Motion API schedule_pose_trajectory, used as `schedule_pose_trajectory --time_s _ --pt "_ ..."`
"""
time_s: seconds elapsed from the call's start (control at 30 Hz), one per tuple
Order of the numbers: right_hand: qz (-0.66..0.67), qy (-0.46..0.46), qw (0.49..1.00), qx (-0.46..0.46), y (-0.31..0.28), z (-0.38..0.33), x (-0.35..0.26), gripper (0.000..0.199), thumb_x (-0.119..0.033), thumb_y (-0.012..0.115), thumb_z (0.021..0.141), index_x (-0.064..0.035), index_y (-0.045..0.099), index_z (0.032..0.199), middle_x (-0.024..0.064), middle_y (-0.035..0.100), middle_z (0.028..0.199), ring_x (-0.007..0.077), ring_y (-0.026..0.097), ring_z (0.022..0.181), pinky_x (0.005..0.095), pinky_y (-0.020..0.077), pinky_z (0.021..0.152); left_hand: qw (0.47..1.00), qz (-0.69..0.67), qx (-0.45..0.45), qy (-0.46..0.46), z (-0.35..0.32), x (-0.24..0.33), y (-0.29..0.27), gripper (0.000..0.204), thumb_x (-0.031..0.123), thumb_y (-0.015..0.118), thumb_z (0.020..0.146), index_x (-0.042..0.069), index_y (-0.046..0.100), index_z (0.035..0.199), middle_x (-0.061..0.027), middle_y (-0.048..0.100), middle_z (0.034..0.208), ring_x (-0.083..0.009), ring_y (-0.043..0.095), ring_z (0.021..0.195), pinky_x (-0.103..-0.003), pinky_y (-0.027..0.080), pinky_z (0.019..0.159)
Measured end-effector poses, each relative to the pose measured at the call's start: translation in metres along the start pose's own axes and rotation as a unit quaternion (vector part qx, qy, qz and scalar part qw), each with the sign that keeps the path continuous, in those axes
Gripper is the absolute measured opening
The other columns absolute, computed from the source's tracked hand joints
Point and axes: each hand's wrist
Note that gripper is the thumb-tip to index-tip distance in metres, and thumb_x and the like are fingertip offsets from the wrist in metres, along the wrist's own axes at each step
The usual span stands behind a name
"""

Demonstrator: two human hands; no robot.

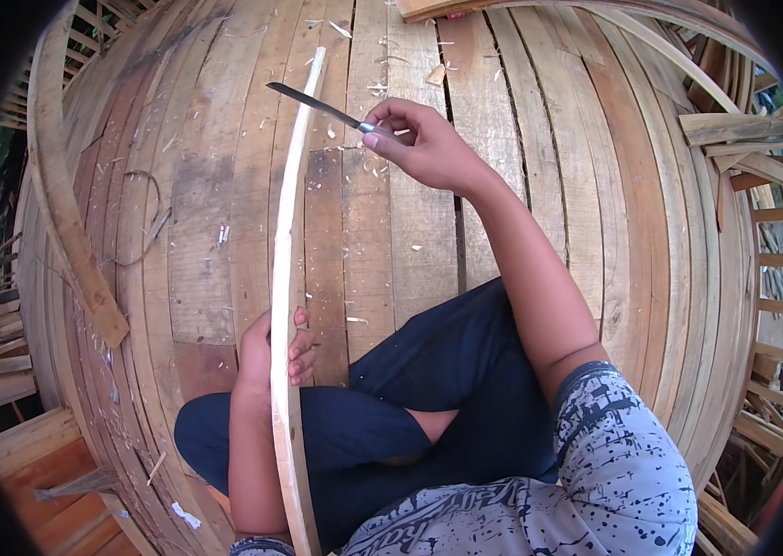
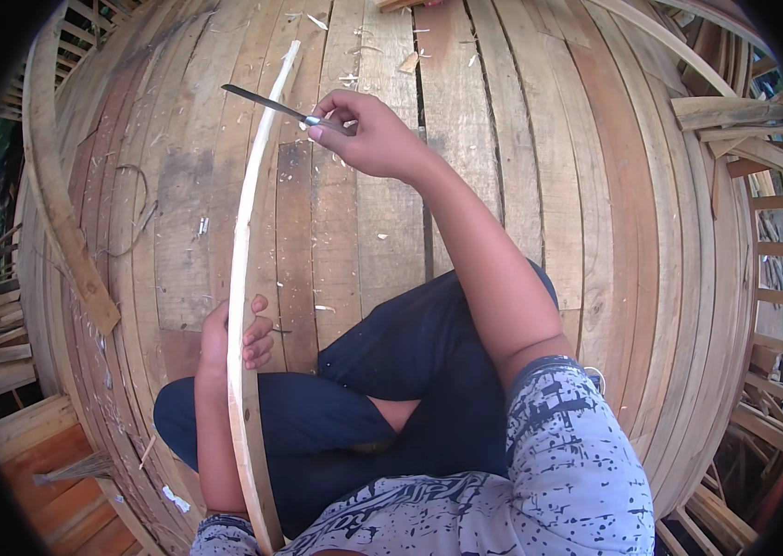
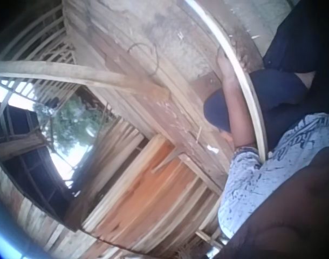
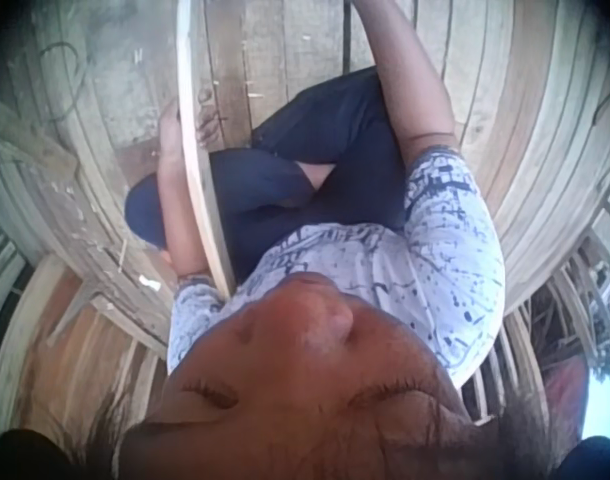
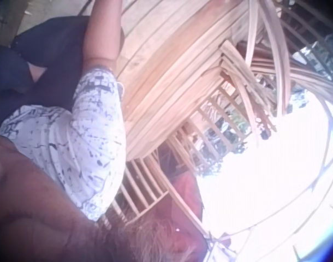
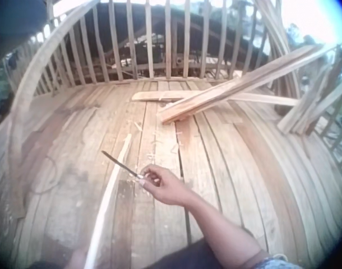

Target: The person sits cross-legged on a wooden floor and uses a knife to shave and shape a long, thin piece of wood. They hold the wood with their left hand and use the knife in their right hand to remove thin shavings, gradually refining the wood's surface and edges.

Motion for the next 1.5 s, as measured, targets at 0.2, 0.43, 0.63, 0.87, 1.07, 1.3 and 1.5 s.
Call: schedule_pose_trajectory --time_s 0.2,0.43,0.63,0.87,1.07,1.3,1.5 --pt "-0.026 -0.026 0.999 0.038 -0.007 0.000 -0.004 0.025 -0.019 0.071 0.092 -0.0026 0.063 0.108 0.0004 0.064 0.089 0.0090 0.056 0.083 0.0274 0.0474 0.078 1.000 -0.021 -0.007 -0.016 -0.002 -0.001 0.001 0.030 0.035 0.033 0.102 0.012 0.048 0.091 -0.0003 0.040 0.049 -0.0124 0.039 0.033 -0.027 0.033 0.030" --pt "-0.064 -0.025 0.991 0.118 -0.022 -0.001 -0.001 0.028 -0.025 0.069 0.093 -0.0034 0.066 0.110 0.0029 0.065 0.088 0.0105 0.058 0.080 0.0292 0.0494 0.072 1.000 -0.006 -0.001 -0.023 -0.002 -0.006 0.003 0.033 0.038 0.033 0.102 0.011 0.049 0.091 -0.0004 0.040 0.049 -0.0124 0.039 0.033 -0.026 0.033 0.030" --pt "-0.032 0.047 0.996 0.065 -0.013 -0.003 -0.009 0.027 -0.030 0.064 0.097 -0.0058 0.066 0.109 -0.0059 0.053 0.071 0.0036 0.044 0.065 0.0226 0.0361 0.056 0.999 -0.011 -0.004 -0.031 -0.001 -0.007 0.007 0.036 0.040 0.031 0.103 0.011 0.049 0.091 -0.0005 0.039 0.050 -0.0125 0.039 0.034 -0.026 0.034 0.031" --pt "-0.124 -0.014 0.987 -0.106 0.051 -0.013 0.005 0.033 -0.032 0.058 0.099 -0.0011 0.065 0.090 0.0037 0.044 0.061 0.0135 0.039 0.058 0.0338 0.0359 0.056 0.999 -0.007 -0.021 -0.045 -0.001 -0.004 0.008 0.040 0.044 0.029 0.104 0.012 0.049 0.090 -0.0003 0.039 0.051 -0.0123 0.039 0.034 -0.025 0.034 0.032" --pt "-0.146 -0.012 0.984 -0.097 0.065 -0.003 0.025 0.027 -0.026 0.061 0.097 -0.0003 0.063 0.089 0.0056 0.047 0.061 0.0140 0.047 0.060 0.0365 0.0395 0.057 0.993 0.109 0.047 0.025 -0.003 -0.014 0.000 0.044 0.047 0.032 0.106 0.010 0.052 0.091 -0.0017 0.046 0.054 -0.0112 0.045 0.037 -0.025 0.038 0.034" --pt "-0.147 0.013 0.986 -0.076 0.062 -0.004 0.018 0.022 -0.021 0.068 0.094 -0.0012 0.063 0.089 0.0007 0.055 0.073 0.0105 0.048 0.066 0.0298 0.0433 0.062 0.959 0.206 0.171 0.087 -0.003 -0.015 0.010 0.045 0.045 0.040 0.106 0.003 0.057 0.098 -0.0036 0.052 0.066 -0.0119 0.055 0.051 -0.027 0.050 0.044" --pt "-0.073 -0.017 0.996 -0.049 0.057 0.000 0.036 0.031 -0.031 0.065 0.094 0.0003 0.067 0.097 0.0130 0.068 0.084 0.0231 0.063 0.075 0.0383 0.0499 0.074 0.950 0.242 0.173 0.094 -0.006 -0.012 0.010 0.049 0.046 0.039 0.106 0.000 0.058 0.104 -0.0037 0.052 0.068 -0.0122 0.057 0.054 -0.028 0.052 0.046"
Point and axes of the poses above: each hand's wrist, its own z-axis towards the middle knuckle, its own y-axis out of the palm, x = y × z
